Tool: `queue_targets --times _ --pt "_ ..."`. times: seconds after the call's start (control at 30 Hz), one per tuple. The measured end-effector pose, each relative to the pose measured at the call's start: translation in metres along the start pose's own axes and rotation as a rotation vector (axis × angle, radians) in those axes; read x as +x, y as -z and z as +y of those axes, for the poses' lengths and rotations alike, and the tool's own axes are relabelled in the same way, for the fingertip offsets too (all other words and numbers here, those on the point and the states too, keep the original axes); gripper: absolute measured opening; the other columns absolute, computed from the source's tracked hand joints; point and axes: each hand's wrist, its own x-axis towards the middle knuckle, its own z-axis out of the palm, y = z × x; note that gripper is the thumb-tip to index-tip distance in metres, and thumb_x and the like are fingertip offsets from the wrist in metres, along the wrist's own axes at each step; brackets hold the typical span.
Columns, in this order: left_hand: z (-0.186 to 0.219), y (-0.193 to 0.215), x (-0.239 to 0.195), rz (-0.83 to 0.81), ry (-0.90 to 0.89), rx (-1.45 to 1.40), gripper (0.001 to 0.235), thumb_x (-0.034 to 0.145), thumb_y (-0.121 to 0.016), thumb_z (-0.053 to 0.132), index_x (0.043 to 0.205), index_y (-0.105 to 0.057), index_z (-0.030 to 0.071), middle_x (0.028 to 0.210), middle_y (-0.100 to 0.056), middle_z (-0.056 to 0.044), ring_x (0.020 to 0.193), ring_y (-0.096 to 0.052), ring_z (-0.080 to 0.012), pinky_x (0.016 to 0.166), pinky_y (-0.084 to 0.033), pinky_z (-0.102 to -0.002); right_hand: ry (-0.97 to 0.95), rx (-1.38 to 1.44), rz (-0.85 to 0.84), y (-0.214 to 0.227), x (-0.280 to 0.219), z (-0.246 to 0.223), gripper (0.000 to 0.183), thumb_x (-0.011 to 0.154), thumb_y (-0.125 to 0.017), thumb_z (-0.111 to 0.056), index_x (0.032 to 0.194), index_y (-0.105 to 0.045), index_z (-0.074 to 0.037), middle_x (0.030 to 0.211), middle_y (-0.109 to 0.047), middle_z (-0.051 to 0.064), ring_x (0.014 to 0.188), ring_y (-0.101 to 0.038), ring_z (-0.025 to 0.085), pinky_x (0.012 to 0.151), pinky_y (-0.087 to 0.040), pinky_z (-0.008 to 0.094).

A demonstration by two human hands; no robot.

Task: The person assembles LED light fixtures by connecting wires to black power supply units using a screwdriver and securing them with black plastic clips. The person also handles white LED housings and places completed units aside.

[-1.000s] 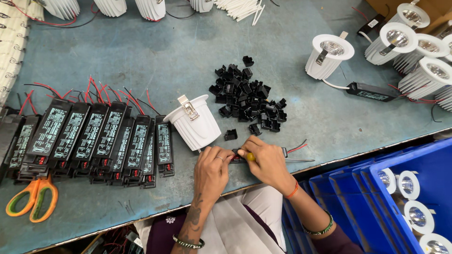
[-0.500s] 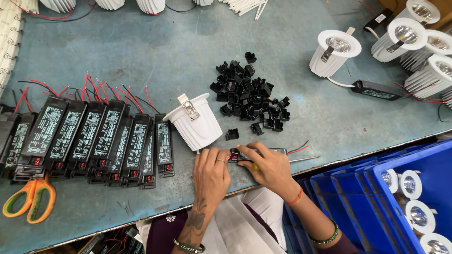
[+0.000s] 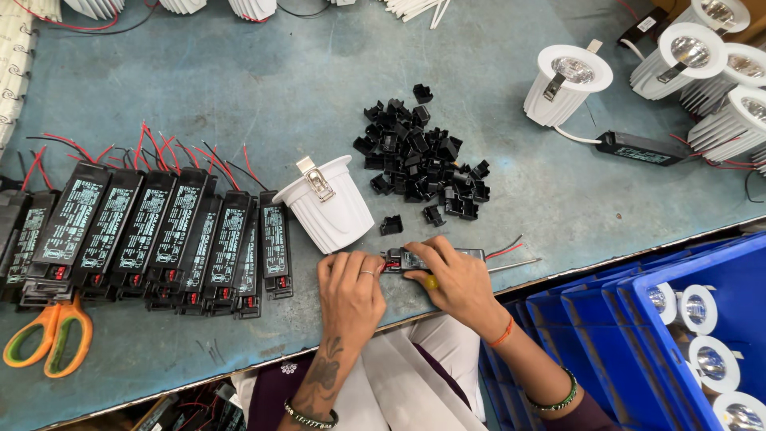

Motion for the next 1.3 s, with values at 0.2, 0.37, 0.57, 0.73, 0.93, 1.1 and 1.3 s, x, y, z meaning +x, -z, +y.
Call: queue_targets --times 0.2,0.37,0.57,0.73,0.93,1.1,1.3 --pt "-0.0017 0.0013 0.0006 -0.028 0.006 0.003 0.008 0.085 -0.067 0.004 0.093 -0.068 0.005 0.092 -0.065 -0.006 0.091 -0.06 -0.0263 0.09 -0.042 -0.046 -0.007 0.021 -0.008 -0.0002 0.0005 0.0018 0.032 0.089 -0.074 -0.033 0.113 -0.067 -0.013 0.097 -0.063 0.003 0.059 -0.06 0.025 0.048 -0.046 0.036" --pt "-0.002 0.0025 0.0007 -0.047 0.016 0.009 0.009 0.084 -0.066 0.004 0.093 -0.068 0.005 0.091 -0.063 -0.007 0.09 -0.06 -0.0269 0.09 -0.042 -0.046 -0.004 0.031 0.006 -0.0006 0.0007 0.0017 0.03 0.089 -0.075 -0.033 0.11 -0.067 -0.013 0.098 -0.063 0.002 0.06 -0.061 0.024 0.05 -0.046 0.036" --pt "-0.0003 0.0036 0.0002 -0.045 0.032 0.001 0.009 0.085 -0.066 0.004 0.093 -0.069 0.005 0.09 -0.063 -0.007 0.09 -0.06 -0.0273 0.09 -0.042 -0.046 -0.006 0.043 0.009 -0.001 0.0001 0.0024 0.029 0.089 -0.075 -0.032 0.108 -0.066 -0.013 0.098 -0.064 0.001 0.06 -0.062 0.024 0.049 -0.046 0.036" --pt "0.0003 0.0045 0.0001 -0.051 0.037 -0.008 0.009 0.086 -0.064 0.003 0.094 -0.068 0.005 0.091 -0.064 -0.006 0.09 -0.061 -0.026 0.092 -0.042 -0.045 -0.02 0.039 -0.002 -0.0011 0.0 0.0026 0.028 0.088 -0.076 -0.032 0.106 -0.066 -0.012 0.098 -0.064 0.001 0.058 -0.06 0.023 0.048 -0.046 0.035" --pt "0.0006 0.0062 0.0024 -0.09 0.042 0.012 0.01 0.084 -0.064 0.003 0.093 -0.069 0.004 0.09 -0.063 -0.007 0.089 -0.059 -0.027 0.091 -0.042 -0.046 -0.012 0.06 -0.009 -0.0002 0.0005 0.003 0.028 0.088 -0.076 -0.03 0.106 -0.066 -0.011 0.098 -0.064 0.0 0.059 -0.061 0.022 0.048 -0.046 0.035" --pt "0.0005 0.0056 0.0064 -0.126 0.04 -0.011 0.012 0.083 -0.065 0.003 0.094 -0.07 0.004 0.092 -0.063 -0.007 0.092 -0.059 -0.0275 0.089 -0.042 -0.044 -0.008 0.061 0.002 -0.0011 0.0 0.0035 0.028 0.088 -0.077 -0.03 0.105 -0.066 -0.011 0.098 -0.064 0.0 0.061 -0.062 0.022 0.049 -0.047 0.035" --pt "-0.0016 0.004 0.0084 -0.158 -0.033 0.0 0.024 0.075 -0.064 0.0 0.099 -0.069 0.002 0.096 -0.062 -0.009 0.097 -0.058 -0.0292 0.093 -0.043 -0.045 -0.007 0.058 0.001 -0.003 -0.0012 0.0051 0.027 0.088 -0.077 -0.03 0.104 -0.066 -0.012 0.097 -0.064 0.001 0.061 -0.062 0.023 0.049 -0.047 0.035"
